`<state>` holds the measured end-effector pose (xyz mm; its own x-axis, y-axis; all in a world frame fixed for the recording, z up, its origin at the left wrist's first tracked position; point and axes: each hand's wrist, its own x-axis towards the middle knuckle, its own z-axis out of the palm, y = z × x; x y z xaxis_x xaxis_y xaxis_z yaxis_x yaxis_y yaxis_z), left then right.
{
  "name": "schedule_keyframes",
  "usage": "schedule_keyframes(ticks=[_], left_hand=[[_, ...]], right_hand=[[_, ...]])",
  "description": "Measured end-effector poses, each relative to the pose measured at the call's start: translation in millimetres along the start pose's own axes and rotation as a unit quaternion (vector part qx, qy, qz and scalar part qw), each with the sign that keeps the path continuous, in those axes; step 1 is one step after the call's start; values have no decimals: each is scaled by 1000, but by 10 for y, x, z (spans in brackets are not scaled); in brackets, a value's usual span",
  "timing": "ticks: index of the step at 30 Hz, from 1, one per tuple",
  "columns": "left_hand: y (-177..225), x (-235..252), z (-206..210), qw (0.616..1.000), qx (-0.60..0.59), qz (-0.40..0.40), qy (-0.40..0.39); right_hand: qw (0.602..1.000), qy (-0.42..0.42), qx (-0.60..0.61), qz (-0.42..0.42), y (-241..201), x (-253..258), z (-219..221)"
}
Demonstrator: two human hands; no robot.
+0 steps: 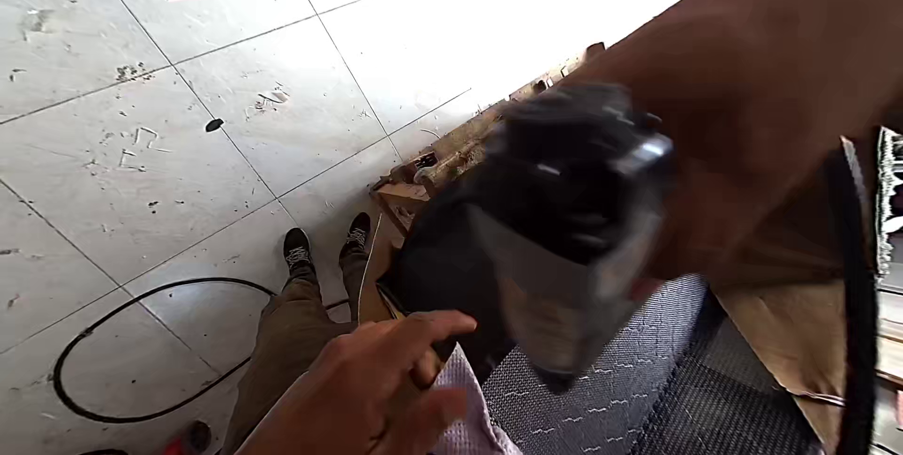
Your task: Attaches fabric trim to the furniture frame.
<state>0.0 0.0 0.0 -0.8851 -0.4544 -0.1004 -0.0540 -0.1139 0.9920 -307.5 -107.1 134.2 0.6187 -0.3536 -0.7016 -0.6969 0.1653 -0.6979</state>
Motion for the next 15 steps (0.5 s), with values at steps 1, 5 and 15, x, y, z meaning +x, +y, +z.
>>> schedule_keyframes(ticks=[1, 5, 15], left_hand=[[-61, -37, -85, 999, -18, 12, -35], [-209, -49, -102, 986, -144, 82, -14], [-218, 478, 225, 946, -293, 140, 11]], right_hand=[[995, -45, 47, 77, 65, -155, 60], [926, -170, -9, 335, 528, -319, 942], [900, -62, 16, 430, 2011, -50, 3367]])
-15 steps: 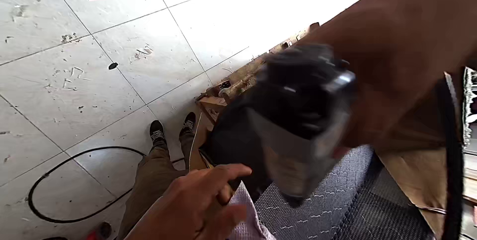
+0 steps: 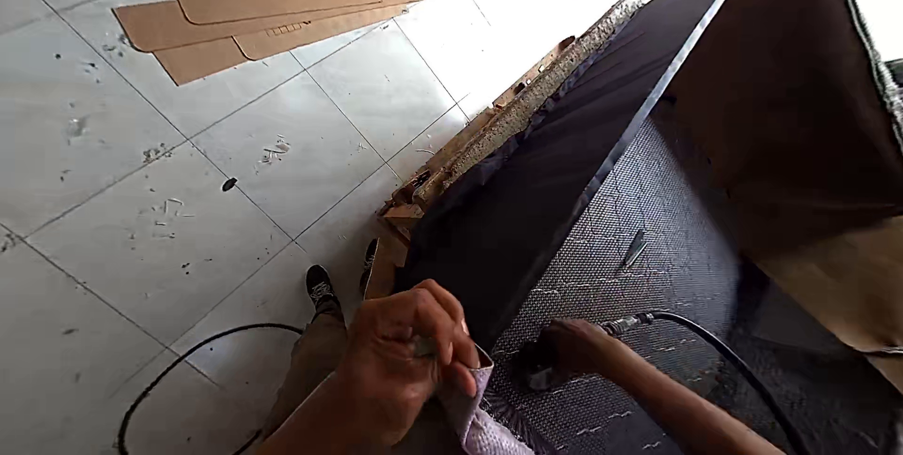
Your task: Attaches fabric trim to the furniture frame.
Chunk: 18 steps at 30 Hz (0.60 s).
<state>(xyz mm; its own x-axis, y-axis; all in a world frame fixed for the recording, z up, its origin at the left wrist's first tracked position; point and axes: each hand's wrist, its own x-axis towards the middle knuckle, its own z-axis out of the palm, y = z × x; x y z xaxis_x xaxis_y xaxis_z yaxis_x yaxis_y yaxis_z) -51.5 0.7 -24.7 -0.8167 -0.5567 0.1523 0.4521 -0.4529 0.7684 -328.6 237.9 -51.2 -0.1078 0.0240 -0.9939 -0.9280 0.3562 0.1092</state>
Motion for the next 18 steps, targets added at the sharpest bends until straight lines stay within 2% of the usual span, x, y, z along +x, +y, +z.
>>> schedule_keyframes(ticks=[2, 3, 4, 5, 6, 7, 8, 9, 12, 15, 17, 18], left_hand=[[-34, 58, 35, 1000, -12, -21, -17], [-46, 79, 44, 999, -28, -34, -23], [-51, 91, 51, 998, -43, -46, -29], [-57, 99, 57, 996, -54, -54, -34], [-66, 107, 63, 995, -64, -59, -41], [-71, 120, 68, 994, -70, -65, -49], [-69, 135, 71, 993, -69, -71, -58], [-56, 150, 74, 993, -62, -77, -64], [-12, 181, 66, 992, -34, -93, -73], [26, 179, 88, 991, -39, -109, -68], [99, 138, 128, 994, 46, -92, -47], [154, 69, 143, 984, 164, -59, -36]], right_hand=[[991, 131, 22, 16, 37, -175, 106], [969, 245, 43, -2, 17, -370, 122], [921, 382, 61, -40, -55, -601, 118], [844, 524, 72, -91, -192, -825, 88], [761, 625, 92, -147, -399, -1054, -2], [697, 679, 106, -208, -632, -1278, -118], [658, 699, 99, -261, -851, -1459, -231], [645, 699, 76, -299, -1046, -1586, -341], [644, 678, -24, -353, -1380, -1636, -587], [608, 691, -38, -390, -1387, -1571, -634], [581, 696, -32, -420, -1348, -1531, -639], [576, 696, -34, -427, -1337, -1519, -654]])
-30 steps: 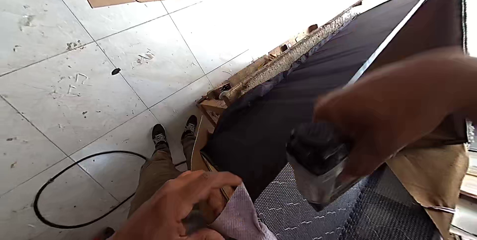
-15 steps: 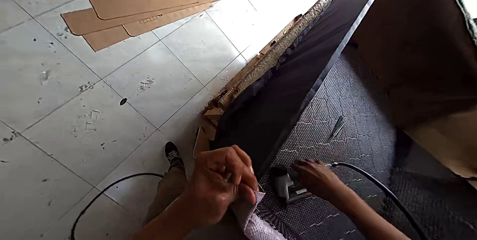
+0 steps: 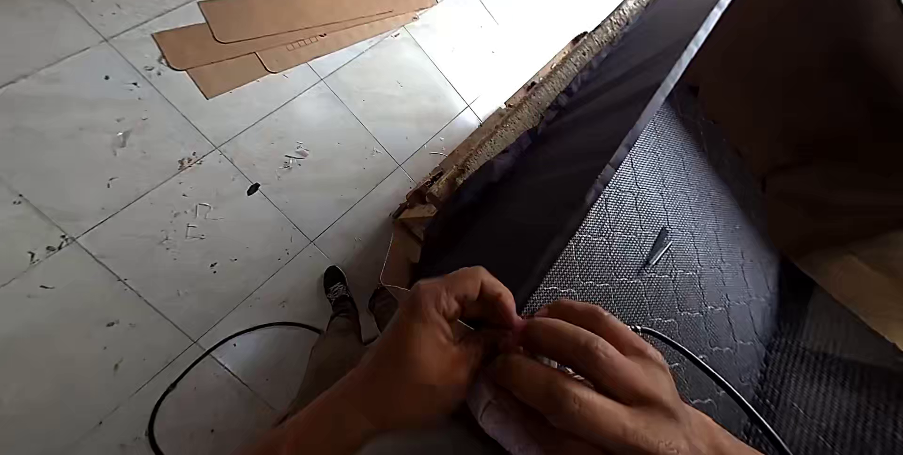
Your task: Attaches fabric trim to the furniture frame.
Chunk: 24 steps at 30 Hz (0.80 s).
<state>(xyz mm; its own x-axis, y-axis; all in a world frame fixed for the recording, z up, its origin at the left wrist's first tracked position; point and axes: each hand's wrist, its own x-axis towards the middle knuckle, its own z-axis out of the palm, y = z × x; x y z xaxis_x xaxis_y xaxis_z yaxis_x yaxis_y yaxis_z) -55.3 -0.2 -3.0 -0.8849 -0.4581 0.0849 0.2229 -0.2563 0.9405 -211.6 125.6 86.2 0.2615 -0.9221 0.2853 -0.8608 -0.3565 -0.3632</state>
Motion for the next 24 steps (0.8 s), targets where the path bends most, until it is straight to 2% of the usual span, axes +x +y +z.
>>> schedule_keyframes(ticks=[2, 4, 6, 9, 14, 18, 24], left_hand=[[92, -265, -7, 962, 261, 64, 46], [250, -563, 56, 934, 353, 53, 25], [377, -675, 188, 935, 354, 20, -9], [397, -662, 244, 924, 381, 23, -8], [455, -630, 213, 909, 414, 14, -34], [618, -589, 268, 898, 439, -35, -16], [839, -352, 327, 873, 471, -121, 40]], right_hand=[[1000, -9, 7, -8, 55, 30, 6], [999, -36, 33, -4, 120, 48, 7], [994, -56, 96, -1, 196, 69, -10], [974, -78, 212, 16, 414, 181, -58], [951, -122, 283, -36, 621, 256, 21], [947, -61, 312, -47, 623, 120, 92], [943, 50, 329, 15, 464, 1, 289]])
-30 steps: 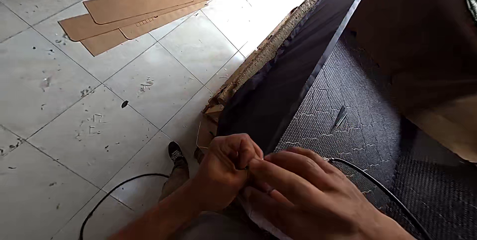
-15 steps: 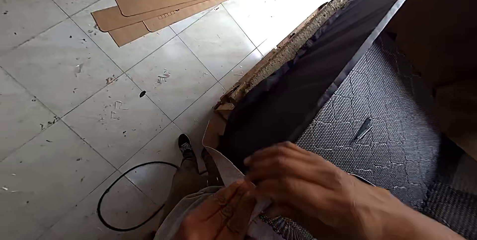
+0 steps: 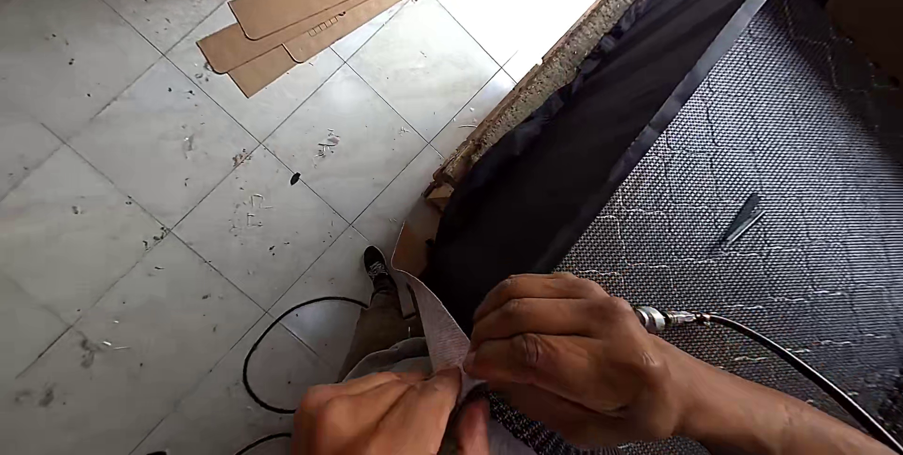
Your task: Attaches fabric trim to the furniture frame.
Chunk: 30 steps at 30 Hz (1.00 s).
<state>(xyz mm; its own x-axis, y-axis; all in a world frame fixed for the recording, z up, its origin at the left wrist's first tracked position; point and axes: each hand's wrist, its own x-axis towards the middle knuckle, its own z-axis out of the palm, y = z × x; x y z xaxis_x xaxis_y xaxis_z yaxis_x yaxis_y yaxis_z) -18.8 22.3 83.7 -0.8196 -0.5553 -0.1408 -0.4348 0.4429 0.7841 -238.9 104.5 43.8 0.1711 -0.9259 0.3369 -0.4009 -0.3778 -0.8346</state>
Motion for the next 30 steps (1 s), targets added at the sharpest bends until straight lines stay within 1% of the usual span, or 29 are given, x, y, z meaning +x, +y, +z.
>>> schedule_keyframes(ticks=[3, 5, 7, 9, 12, 16, 19, 21, 23, 25, 27, 30], left_hand=[[-51, -52, 64, 998, -21, 4, 64], [-74, -120, 152, 993, -24, 16, 119], [-90, -167, 233, 986, -22, 27, 161], [-94, -191, 276, 983, -20, 31, 180], [-84, -212, 289, 982, -23, 25, 185], [-75, -237, 267, 984, -33, 26, 171], [-66, -234, 269, 984, -28, 31, 173], [-59, -216, 265, 984, -14, 37, 175], [-64, -212, 270, 983, -3, 50, 175], [-75, -223, 283, 982, -3, 67, 174], [-99, -247, 305, 980, -44, 75, 177], [-152, -296, 258, 973, -174, 54, 144]], right_hand=[[998, 63, -4, 1, 11, -12, 164], [996, 84, -20, -13, 16, -51, 216], [997, 70, -28, -34, 19, -75, 197], [997, 37, -18, -58, 32, -70, 158], [997, -19, -11, -76, 43, -42, 91], [995, -71, 21, -60, 35, -7, 15], [994, -80, 42, -62, 52, 50, -30], [994, -72, 42, -73, 52, 105, -42], [995, -64, 22, -71, 24, 169, -54], [995, -77, -8, -67, 12, 224, -75], [991, -111, -28, -66, -6, 265, -102], [978, -156, -95, -100, -75, 301, -112]])
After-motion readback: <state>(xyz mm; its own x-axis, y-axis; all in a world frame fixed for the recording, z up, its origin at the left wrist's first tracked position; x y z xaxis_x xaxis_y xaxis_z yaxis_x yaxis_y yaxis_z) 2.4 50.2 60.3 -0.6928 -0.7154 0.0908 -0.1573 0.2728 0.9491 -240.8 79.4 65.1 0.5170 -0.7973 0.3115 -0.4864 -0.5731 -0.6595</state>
